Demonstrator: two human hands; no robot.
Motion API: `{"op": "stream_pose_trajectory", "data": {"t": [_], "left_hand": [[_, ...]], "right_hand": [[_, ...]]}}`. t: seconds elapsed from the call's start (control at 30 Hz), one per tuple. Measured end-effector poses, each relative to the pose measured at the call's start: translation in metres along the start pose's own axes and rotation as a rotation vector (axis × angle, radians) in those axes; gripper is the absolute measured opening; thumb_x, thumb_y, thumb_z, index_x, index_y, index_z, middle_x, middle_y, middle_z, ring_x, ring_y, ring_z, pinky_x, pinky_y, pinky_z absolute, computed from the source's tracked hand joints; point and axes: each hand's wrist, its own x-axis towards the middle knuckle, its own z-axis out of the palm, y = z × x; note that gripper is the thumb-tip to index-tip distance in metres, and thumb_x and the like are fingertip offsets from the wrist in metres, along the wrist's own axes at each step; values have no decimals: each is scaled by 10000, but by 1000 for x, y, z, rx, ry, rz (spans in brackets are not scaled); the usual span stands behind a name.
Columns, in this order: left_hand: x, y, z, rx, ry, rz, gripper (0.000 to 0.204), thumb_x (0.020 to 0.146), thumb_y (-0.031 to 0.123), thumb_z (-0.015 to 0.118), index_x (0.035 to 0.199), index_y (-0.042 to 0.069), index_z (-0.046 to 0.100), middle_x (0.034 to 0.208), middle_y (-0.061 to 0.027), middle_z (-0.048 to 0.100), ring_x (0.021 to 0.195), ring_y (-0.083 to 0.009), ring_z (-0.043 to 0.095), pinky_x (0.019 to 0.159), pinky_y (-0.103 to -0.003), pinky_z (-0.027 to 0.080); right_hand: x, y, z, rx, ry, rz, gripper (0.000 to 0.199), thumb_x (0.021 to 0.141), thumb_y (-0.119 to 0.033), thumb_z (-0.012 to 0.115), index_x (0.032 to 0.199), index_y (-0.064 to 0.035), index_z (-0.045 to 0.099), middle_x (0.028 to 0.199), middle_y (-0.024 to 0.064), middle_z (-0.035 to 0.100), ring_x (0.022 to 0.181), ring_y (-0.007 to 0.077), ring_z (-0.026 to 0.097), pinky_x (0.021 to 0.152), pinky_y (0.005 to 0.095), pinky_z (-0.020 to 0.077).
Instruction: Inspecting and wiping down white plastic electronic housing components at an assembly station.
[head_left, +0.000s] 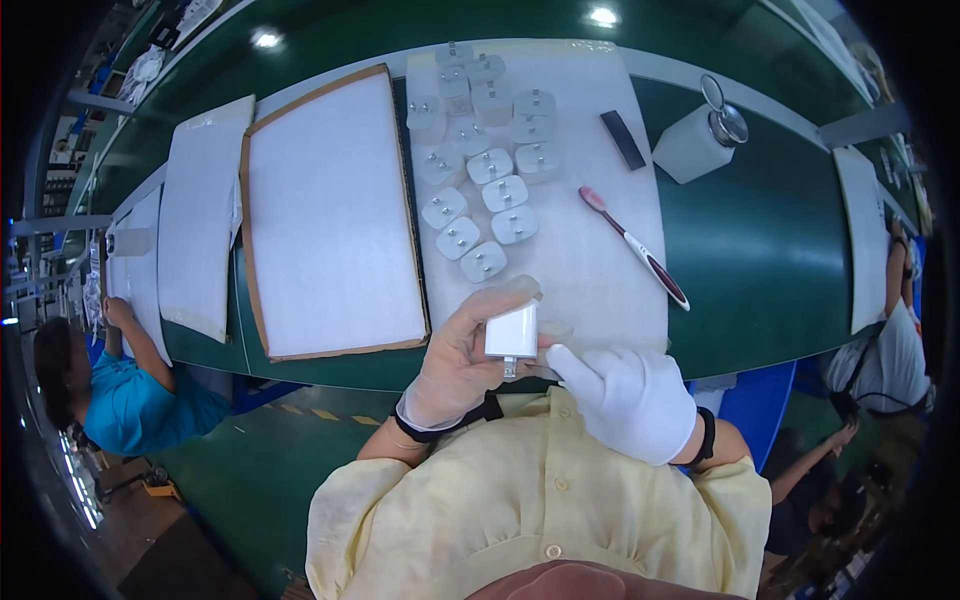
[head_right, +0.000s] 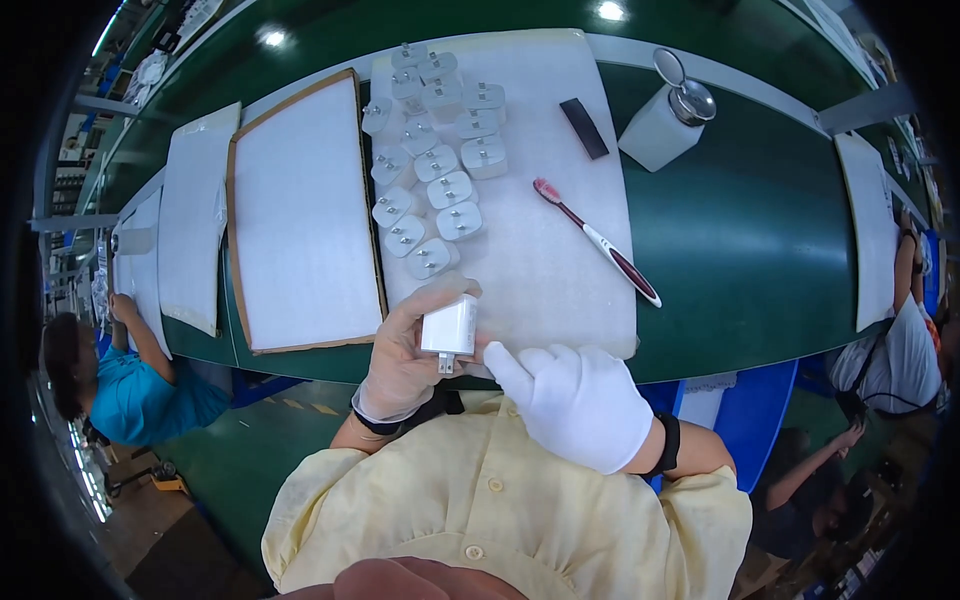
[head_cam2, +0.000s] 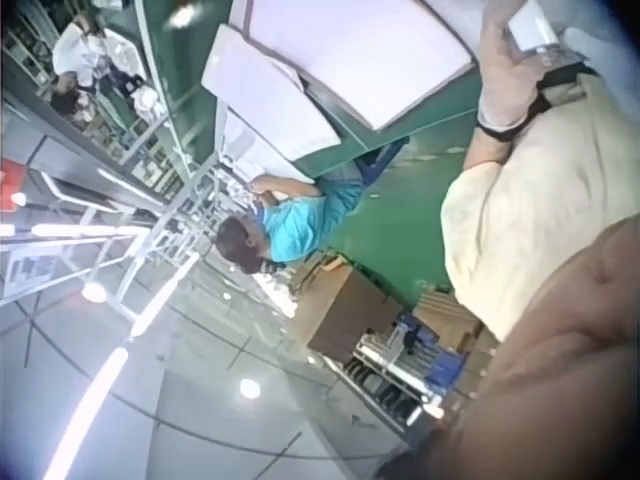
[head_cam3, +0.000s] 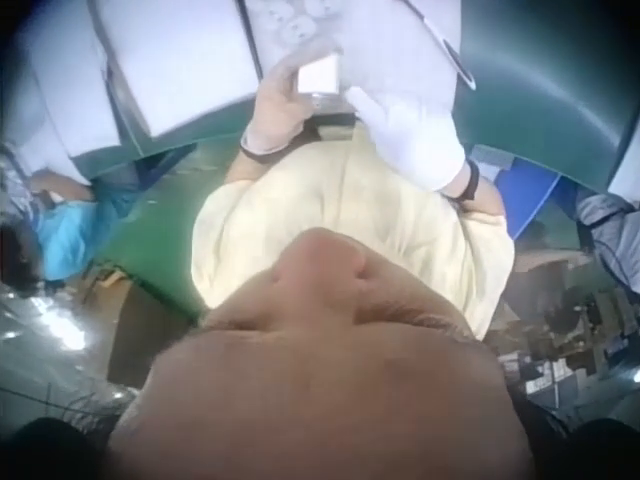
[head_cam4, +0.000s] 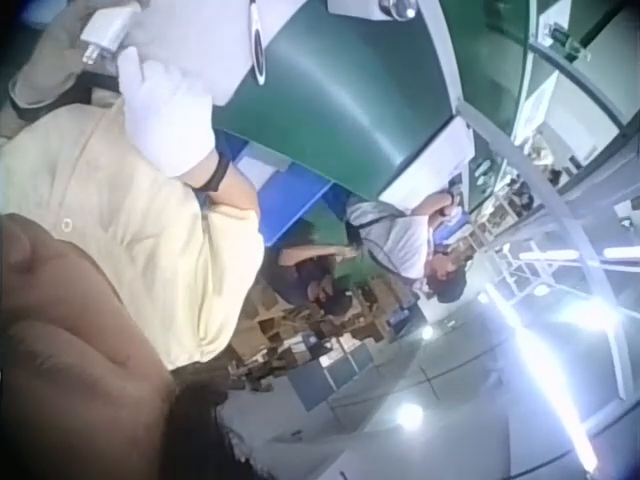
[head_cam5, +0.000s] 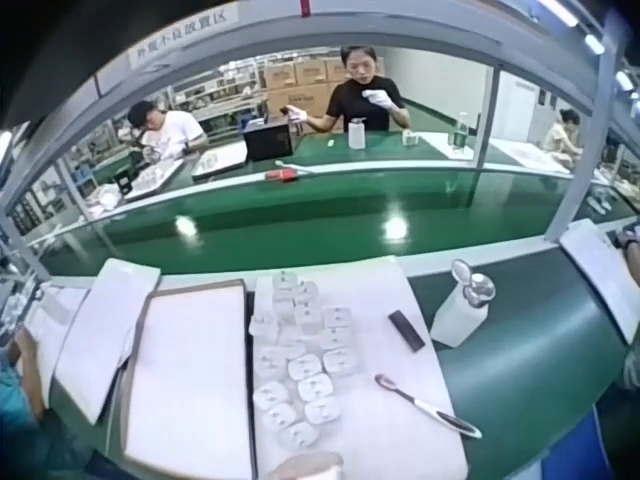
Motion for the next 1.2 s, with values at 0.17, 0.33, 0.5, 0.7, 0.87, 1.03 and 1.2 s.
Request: {"op": "stream_pose_trajectory", "data": {"t": [0.17,0.33,0.5,0.7,0.87,1.03,1.2], "left_hand": [[2,0,0,106,22,26,667,747,-266,484,1334,51,472,1378,-133,423,1162,-323,586,905,-410,564],[3,3,1,129,16,33,685,713,-277,466,1321,39,485,1372,-137,405,1182,-339,570,903,-420,571],[2,3,1,131,-6,-8,737,679,-307,398,1329,28,483,1359,-105,369,1219,-352,541,954,-435,547],[2,2,-4,200,-28,4,752,657,-305,378,1326,21,487,1361,-109,347,1211,-359,545,951,-443,549],[2,3,-2,269,-13,18,737,648,-306,384,1303,7,509,1350,-111,352,1182,-358,566,952,-445,549],[3,4,2,282,2,6,711,653,-309,402,1282,-2,529,1344,-113,360,1163,-358,580,947,-440,551],[3,3,1,319,-20,13,724,646,-310,399,1288,-1,522,1337,-116,369,1163,-358,580,939,-437,555]], "right_hand": [[1,-8,4,-173,44,-27,443,708,-138,632,1150,-122,602,693,22,459,563,185,520,460,339,431],[1,-7,9,-189,22,11,401,709,-158,638,1109,-130,628,692,5,412,542,166,476,441,330,402],[0,-2,12,-268,121,-84,355,759,-172,605,1104,-88,621,635,-12,399,499,128,447,390,296,374],[1,-3,11,-288,100,-62,359,756,-178,627,1111,-120,641,640,-8,405,511,146,448,403,313,371],[3,-3,11,-316,98,-69,346,773,-166,616,1112,-100,640,631,-11,420,507,140,461,397,309,369],[3,0,6,-284,81,-93,346,791,-147,602,1127,-65,624,614,-13,440,498,135,485,390,301,380],[3,1,4,-245,60,-96,342,799,-134,592,1132,-56,607,614,-6,443,501,138,499,393,304,394]]}}
